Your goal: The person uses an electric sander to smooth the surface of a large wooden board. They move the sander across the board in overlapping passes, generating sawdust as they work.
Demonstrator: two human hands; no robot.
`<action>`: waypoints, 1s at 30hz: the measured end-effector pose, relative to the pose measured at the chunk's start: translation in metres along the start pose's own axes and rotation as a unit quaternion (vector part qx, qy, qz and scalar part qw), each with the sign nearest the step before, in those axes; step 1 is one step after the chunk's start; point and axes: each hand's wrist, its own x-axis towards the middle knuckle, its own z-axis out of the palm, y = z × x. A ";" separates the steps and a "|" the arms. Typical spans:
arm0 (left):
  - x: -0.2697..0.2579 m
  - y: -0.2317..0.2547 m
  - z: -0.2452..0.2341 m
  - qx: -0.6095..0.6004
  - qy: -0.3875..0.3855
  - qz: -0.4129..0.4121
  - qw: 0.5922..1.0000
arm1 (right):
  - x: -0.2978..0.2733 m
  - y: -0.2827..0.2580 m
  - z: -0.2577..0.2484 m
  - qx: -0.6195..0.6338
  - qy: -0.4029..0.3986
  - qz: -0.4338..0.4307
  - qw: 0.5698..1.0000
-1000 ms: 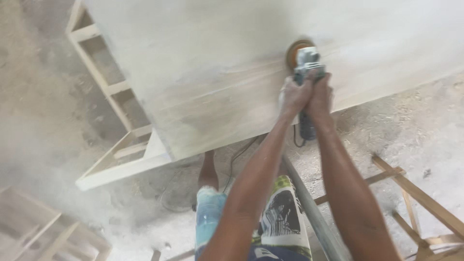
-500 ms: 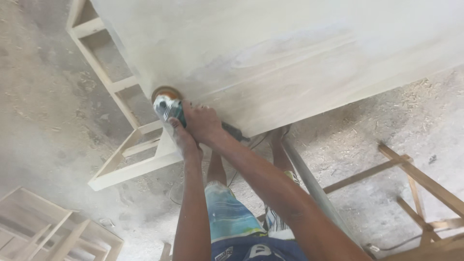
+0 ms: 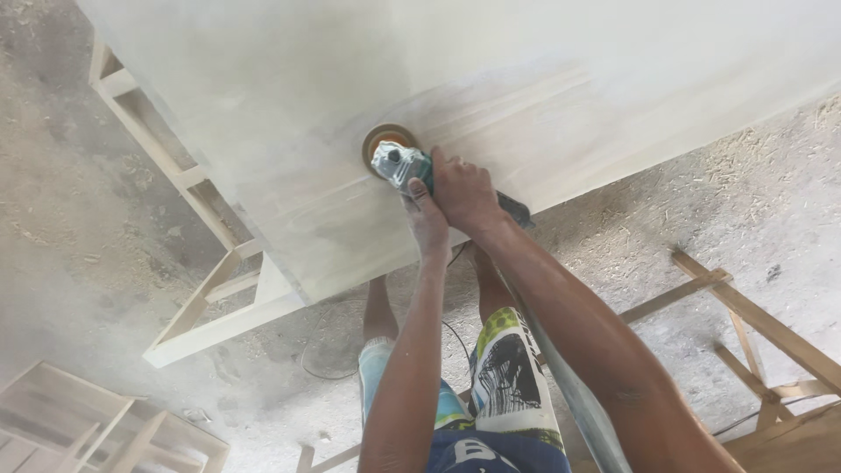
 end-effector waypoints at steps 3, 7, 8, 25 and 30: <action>-0.008 -0.002 0.027 0.015 -0.005 -0.001 1.000 | -0.004 0.027 -0.011 -0.004 -0.007 0.018 1.000; -0.011 -0.005 0.062 0.008 -0.046 0.028 0.998 | -0.012 0.058 -0.027 0.074 -0.007 0.062 0.995; -0.011 -0.005 0.071 0.019 -0.043 0.020 0.999 | -0.012 0.066 -0.031 0.059 0.005 0.058 0.997; -0.029 -0.010 0.170 0.050 -0.141 -0.016 0.989 | -0.019 0.171 -0.058 0.052 0.040 0.098 0.993; -0.012 0.004 0.200 0.112 -0.189 0.016 0.975 | -0.019 0.192 -0.064 0.143 0.084 0.254 0.953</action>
